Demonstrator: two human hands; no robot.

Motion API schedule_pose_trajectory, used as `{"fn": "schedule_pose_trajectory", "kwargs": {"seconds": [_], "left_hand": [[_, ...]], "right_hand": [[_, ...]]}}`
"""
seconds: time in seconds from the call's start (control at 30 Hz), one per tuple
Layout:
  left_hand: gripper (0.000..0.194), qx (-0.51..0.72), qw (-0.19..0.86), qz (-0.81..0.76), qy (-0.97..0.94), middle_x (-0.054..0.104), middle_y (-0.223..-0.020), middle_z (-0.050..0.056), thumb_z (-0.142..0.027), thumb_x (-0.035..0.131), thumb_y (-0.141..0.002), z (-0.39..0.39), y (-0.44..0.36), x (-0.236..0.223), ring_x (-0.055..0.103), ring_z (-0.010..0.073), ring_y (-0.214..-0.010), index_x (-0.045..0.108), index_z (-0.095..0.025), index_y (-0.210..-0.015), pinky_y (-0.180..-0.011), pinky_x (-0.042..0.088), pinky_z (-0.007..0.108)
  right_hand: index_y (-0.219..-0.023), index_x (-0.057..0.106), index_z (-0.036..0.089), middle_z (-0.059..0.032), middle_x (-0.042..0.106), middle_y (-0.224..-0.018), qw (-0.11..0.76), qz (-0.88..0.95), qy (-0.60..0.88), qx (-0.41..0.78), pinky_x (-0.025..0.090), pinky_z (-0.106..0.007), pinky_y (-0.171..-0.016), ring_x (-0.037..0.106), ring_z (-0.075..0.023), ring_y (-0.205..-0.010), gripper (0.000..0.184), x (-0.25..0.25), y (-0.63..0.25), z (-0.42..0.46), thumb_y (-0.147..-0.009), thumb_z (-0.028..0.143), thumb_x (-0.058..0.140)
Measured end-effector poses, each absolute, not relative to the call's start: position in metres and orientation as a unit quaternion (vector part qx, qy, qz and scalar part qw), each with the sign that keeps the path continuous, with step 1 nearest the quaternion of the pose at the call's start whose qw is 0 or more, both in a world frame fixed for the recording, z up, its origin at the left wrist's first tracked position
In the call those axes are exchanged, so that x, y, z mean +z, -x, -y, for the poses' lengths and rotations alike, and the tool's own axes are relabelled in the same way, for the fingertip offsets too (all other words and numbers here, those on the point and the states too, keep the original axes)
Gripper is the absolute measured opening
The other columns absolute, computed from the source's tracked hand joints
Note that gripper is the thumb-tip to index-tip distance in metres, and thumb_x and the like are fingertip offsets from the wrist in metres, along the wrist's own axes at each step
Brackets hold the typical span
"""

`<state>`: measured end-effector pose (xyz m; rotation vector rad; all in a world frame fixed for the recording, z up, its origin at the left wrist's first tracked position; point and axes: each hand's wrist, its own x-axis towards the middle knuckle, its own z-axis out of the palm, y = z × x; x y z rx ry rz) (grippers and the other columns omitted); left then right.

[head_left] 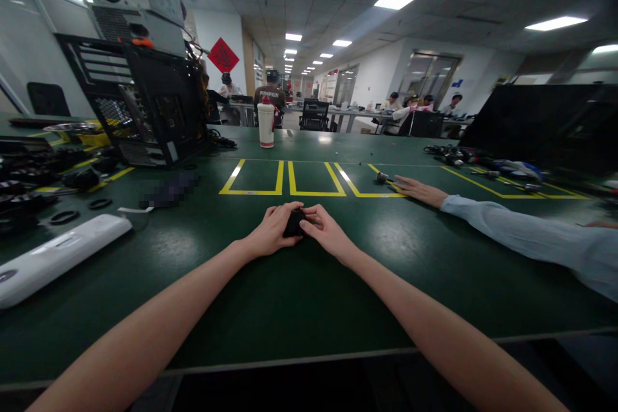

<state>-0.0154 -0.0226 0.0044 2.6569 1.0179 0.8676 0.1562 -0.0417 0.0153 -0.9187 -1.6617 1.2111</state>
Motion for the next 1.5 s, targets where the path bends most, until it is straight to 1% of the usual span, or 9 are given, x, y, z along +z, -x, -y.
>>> {"fn": "schedule_pose_trajectory", "kwargs": {"seconds": [0.13, 0.33, 0.5, 0.7, 0.93, 1.03, 1.13, 1.37, 1.5], "left_hand": [[0.066, 0.295, 0.082, -0.338, -0.89, 0.041, -0.122, 0.008, -0.028, 0.059, -0.07, 0.0219, 0.0152, 0.0037, 0.04, 0.0236, -0.113, 0.021, -0.023, -0.124, -0.096, 0.024, 0.041], [0.065, 0.295, 0.088, -0.342, -0.888, 0.041, -0.121, 0.008, -0.029, 0.058, -0.07, 0.022, 0.0154, 0.0036, 0.04, 0.0239, -0.113, 0.021, -0.023, -0.124, -0.096, 0.025, 0.042], [0.065, 0.294, 0.086, -0.341, -0.889, 0.041, -0.121, 0.008, -0.029, 0.058, -0.07, 0.0225, 0.0159, 0.0043, 0.04, 0.0236, -0.113, 0.021, -0.023, -0.124, -0.096, 0.025, 0.042], [0.064, 0.293, 0.087, -0.341, -0.889, 0.042, -0.121, 0.007, -0.029, 0.058, -0.071, 0.0217, 0.016, 0.0043, 0.041, 0.0234, -0.112, 0.022, -0.023, -0.124, -0.097, 0.024, 0.042], [0.065, 0.291, 0.084, -0.343, -0.889, 0.042, -0.12, 0.008, -0.03, 0.058, -0.07, 0.0214, 0.0159, 0.0036, 0.04, 0.0235, -0.112, 0.022, -0.022, -0.124, -0.097, 0.024, 0.042], [0.065, 0.293, 0.08, -0.343, -0.889, 0.042, -0.12, 0.008, -0.03, 0.058, -0.07, 0.0215, 0.0155, 0.0033, 0.041, 0.0237, -0.112, 0.022, -0.022, -0.124, -0.097, 0.024, 0.042], [0.064, 0.293, 0.082, -0.343, -0.889, 0.042, -0.12, 0.008, -0.03, 0.057, -0.071, 0.0223, 0.0154, 0.0039, 0.041, 0.0237, -0.111, 0.022, -0.022, -0.124, -0.096, 0.025, 0.042], [0.064, 0.289, 0.09, -0.342, -0.89, 0.042, -0.12, 0.008, -0.03, 0.057, -0.071, 0.023, 0.0156, 0.0057, 0.041, 0.0235, -0.112, 0.021, -0.023, -0.124, -0.096, 0.024, 0.042], [0.064, 0.289, 0.089, -0.344, -0.889, 0.042, -0.12, 0.008, -0.03, 0.057, -0.071, 0.0236, 0.0159, 0.0065, 0.041, 0.0235, -0.111, 0.022, -0.023, -0.123, -0.096, 0.024, 0.042]], "right_hand": [[-0.093, 0.048, 0.02, -0.003, 0.053, -0.094, 0.43, 0.667, 0.376, 0.478, 0.042, -0.037, -0.085, 0.052, -0.0161, -0.094, 0.021, 0.0131, -0.1572, 0.0397, -0.075, 0.03, 0.053], [-0.106, 0.048, 0.019, -0.0055, 0.053, -0.101, 0.414, 0.674, 0.39, 0.472, 0.04, -0.038, -0.089, 0.052, -0.0167, -0.096, 0.034, 0.0149, -0.1576, 0.0411, -0.073, 0.024, 0.055], [-0.1, 0.049, 0.019, -0.0047, 0.053, -0.101, 0.42, 0.673, 0.359, 0.492, 0.04, -0.037, -0.09, 0.052, -0.0165, -0.098, 0.03, 0.0143, -0.1578, 0.0415, -0.072, 0.025, 0.058], [-0.092, 0.049, 0.021, -0.0031, 0.053, -0.098, 0.436, 0.676, 0.372, 0.463, 0.042, -0.038, -0.087, 0.051, -0.0164, -0.099, 0.018, 0.0115, -0.1573, 0.0408, -0.076, 0.031, 0.051], [-0.106, 0.049, 0.019, -0.0069, 0.053, -0.107, 0.419, 0.674, 0.396, 0.462, 0.039, -0.039, -0.091, 0.051, -0.0172, -0.099, 0.032, 0.0101, -0.1578, 0.0363, -0.075, 0.028, 0.053], [-0.103, 0.049, 0.018, -0.007, 0.053, -0.105, 0.414, 0.677, 0.384, 0.472, 0.04, -0.038, -0.089, 0.054, -0.0167, -0.095, 0.03, 0.0107, -0.1574, 0.0366, -0.075, 0.026, 0.053], [-0.099, 0.048, 0.019, -0.0047, 0.053, -0.101, 0.423, 0.667, 0.362, 0.495, 0.041, -0.037, -0.088, 0.054, -0.0158, -0.096, 0.029, 0.0122, -0.157, 0.0397, -0.072, 0.025, 0.057], [-0.093, 0.048, 0.02, -0.0033, 0.052, -0.1, 0.431, 0.672, 0.368, 0.476, 0.042, -0.036, -0.088, 0.049, -0.0158, -0.101, 0.022, 0.0161, -0.157, 0.0432, -0.075, 0.031, 0.054], [-0.096, 0.048, 0.02, -0.0039, 0.052, -0.099, 0.423, 0.671, 0.385, 0.472, 0.043, -0.037, -0.086, 0.051, -0.0162, -0.097, 0.025, 0.0154, -0.1578, 0.0418, -0.075, 0.03, 0.054]]}}
